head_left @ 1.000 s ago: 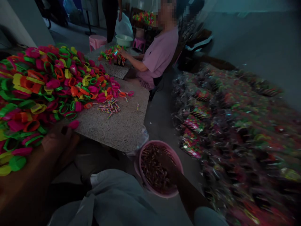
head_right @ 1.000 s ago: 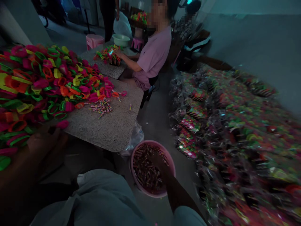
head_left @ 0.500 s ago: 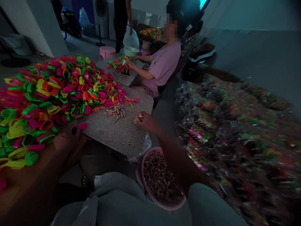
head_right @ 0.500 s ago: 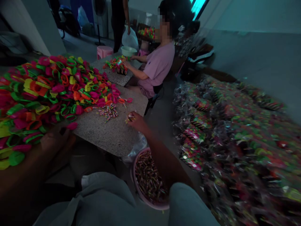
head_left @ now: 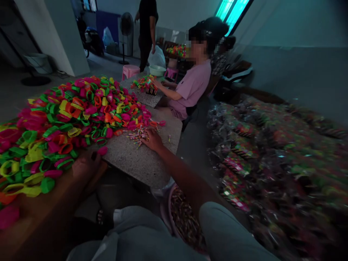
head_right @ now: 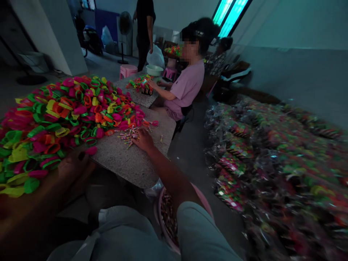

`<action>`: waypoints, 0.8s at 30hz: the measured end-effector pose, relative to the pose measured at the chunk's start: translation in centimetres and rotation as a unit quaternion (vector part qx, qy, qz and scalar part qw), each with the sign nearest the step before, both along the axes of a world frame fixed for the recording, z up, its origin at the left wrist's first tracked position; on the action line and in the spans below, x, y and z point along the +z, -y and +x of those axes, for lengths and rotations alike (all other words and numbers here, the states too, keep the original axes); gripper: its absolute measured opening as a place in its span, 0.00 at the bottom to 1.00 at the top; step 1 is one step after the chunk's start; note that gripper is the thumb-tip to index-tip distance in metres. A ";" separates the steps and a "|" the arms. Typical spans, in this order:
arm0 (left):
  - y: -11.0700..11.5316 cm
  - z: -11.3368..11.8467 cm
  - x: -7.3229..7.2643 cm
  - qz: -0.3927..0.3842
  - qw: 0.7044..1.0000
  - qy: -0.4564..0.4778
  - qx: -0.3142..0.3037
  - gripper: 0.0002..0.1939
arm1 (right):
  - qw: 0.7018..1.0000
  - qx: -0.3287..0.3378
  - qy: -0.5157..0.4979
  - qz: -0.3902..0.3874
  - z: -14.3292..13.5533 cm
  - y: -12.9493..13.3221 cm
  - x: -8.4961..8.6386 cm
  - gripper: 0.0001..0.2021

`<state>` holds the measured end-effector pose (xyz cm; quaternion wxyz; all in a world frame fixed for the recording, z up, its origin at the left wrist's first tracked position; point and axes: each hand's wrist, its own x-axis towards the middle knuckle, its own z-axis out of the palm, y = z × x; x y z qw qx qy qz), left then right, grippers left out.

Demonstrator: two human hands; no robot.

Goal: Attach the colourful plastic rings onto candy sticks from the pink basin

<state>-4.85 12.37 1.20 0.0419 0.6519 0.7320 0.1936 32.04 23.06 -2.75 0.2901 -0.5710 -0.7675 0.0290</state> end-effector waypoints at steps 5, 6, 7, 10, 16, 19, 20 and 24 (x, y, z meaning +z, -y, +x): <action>0.1 0.2 0.5 -0.010 0.999 -0.032 0.012 0.22 | 0.998 0.049 -0.007 0.030 2.3 1.4 0.6 0.30; 0.1 0.2 0.6 -0.016 0.999 -0.032 0.011 0.22 | 0.999 0.028 -0.013 0.035 3.2 1.9 0.6 0.29; 0.1 0.2 0.7 -0.020 0.999 -0.031 0.008 0.22 | 0.999 -0.006 -0.018 0.037 4.1 2.3 0.5 0.28; 0.1 0.2 0.9 -0.020 0.999 -0.025 -0.001 0.22 | 0.991 -0.132 -0.020 0.016 6.7 3.3 -0.3 0.29; 0.2 0.3 0.7 -0.005 1.000 -0.026 0.006 0.21 | 0.973 -0.227 -0.036 -0.039 7.5 2.8 -2.1 0.32; 0.3 0.3 0.8 -0.016 0.999 -0.028 0.004 0.21 | 0.966 -0.251 -0.037 -0.042 4.9 2.3 -2.3 0.31; 0.4 0.3 0.8 -0.016 0.999 -0.030 -0.001 0.22 | 0.965 -0.258 -0.037 -0.038 3.8 2.2 -2.3 0.31; 0.0 -0.1 0.1 -0.012 0.999 -0.035 -0.002 0.23 | 0.964 -0.259 -0.044 -0.036 0.1 2.0 -1.6 0.30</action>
